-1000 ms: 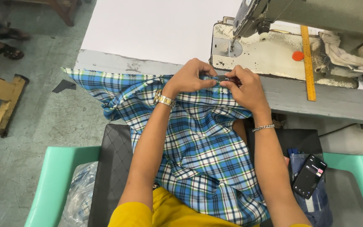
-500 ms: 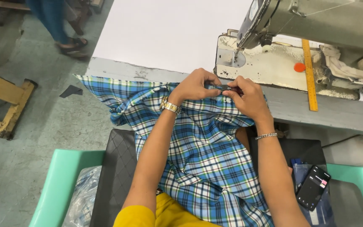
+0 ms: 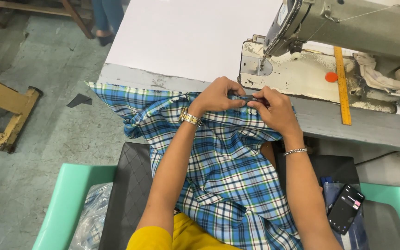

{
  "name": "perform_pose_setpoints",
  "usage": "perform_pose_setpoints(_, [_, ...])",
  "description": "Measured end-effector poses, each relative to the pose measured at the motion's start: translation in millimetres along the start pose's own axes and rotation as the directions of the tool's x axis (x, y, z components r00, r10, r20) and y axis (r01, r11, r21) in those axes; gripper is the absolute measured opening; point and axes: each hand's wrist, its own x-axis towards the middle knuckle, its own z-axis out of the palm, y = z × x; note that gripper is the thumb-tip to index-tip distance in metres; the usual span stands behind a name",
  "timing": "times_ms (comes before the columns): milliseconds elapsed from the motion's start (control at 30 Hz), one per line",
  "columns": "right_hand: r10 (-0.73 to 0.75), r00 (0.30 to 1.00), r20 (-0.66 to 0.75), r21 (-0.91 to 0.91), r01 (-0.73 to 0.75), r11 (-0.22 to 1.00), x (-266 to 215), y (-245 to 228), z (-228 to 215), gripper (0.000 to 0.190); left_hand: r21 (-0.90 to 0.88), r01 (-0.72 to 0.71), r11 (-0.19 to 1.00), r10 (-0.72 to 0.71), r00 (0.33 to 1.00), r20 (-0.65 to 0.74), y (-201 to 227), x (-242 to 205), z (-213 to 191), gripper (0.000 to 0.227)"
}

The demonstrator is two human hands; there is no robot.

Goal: Trimming loose threads and finishing seams on a plaid shirt using hand snips at a sewing workstation.

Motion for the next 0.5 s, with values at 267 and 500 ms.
perform_pose_setpoints(267, [0.015, 1.0, 0.003, 0.035, -0.015, 0.999, 0, -5, -1, 0.024, 0.01, 0.013, 1.0, -0.013, 1.0, -0.005, 8, -1, -1, 0.015])
perform_pose_setpoints(500, [-0.061, 0.998, 0.008, -0.044, 0.061, 0.997, 5, -17, -8, 0.028, 0.03, 0.034, 0.999, -0.034, 0.999, -0.022, 4, 1, 2, 0.012])
